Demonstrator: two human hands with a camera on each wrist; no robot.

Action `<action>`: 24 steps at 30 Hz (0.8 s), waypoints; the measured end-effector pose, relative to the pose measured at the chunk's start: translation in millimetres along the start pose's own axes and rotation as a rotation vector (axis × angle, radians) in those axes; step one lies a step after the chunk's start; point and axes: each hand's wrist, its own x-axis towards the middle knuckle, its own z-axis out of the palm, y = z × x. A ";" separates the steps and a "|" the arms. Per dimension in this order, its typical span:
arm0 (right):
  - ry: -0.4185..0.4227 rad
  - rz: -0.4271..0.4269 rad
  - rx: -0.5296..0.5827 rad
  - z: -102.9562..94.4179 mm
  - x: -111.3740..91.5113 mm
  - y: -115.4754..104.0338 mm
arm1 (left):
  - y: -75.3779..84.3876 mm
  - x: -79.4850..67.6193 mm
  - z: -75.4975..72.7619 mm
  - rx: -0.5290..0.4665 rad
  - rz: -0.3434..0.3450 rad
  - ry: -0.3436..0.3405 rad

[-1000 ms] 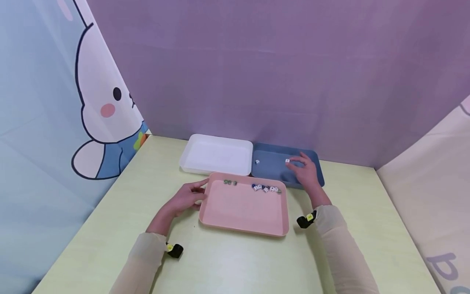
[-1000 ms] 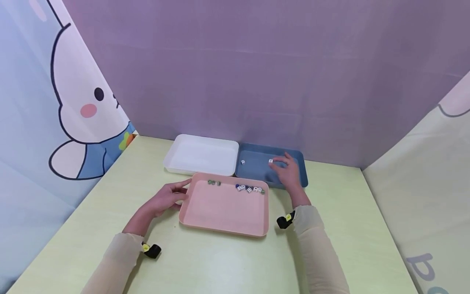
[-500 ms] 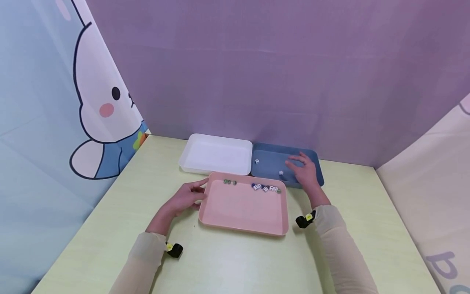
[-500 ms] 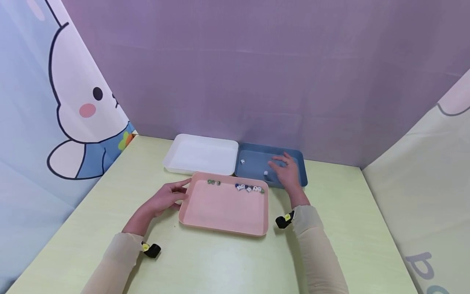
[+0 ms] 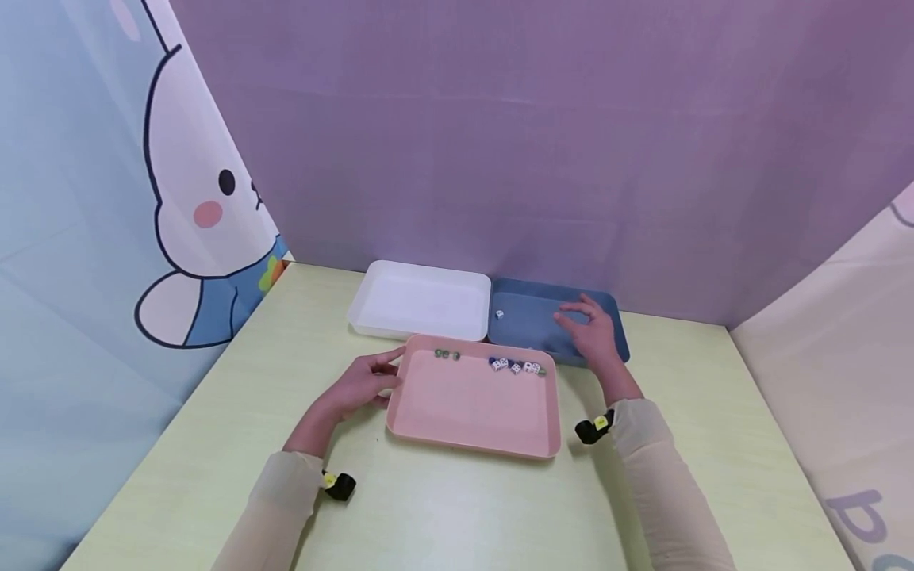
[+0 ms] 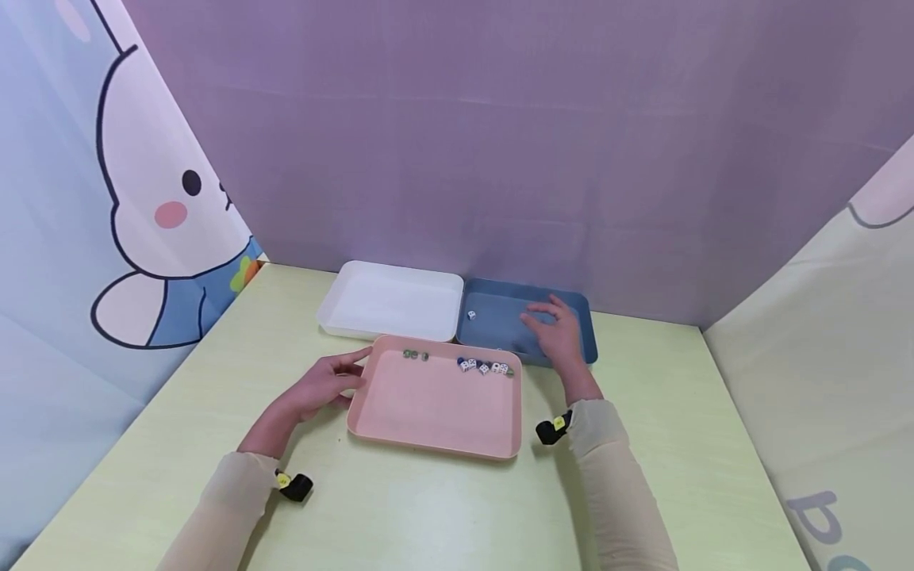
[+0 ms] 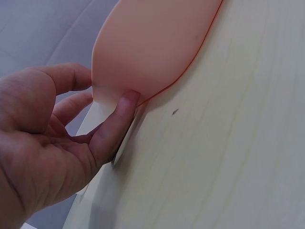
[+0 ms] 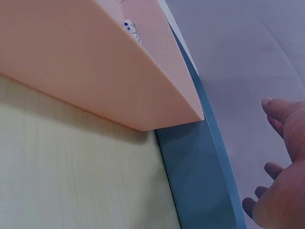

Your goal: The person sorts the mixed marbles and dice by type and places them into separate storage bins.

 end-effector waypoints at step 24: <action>-0.129 -0.404 -0.410 27.5 -11.6 -51.7 | 0.7 1.3 0.9 -0.012 -0.019 -0.005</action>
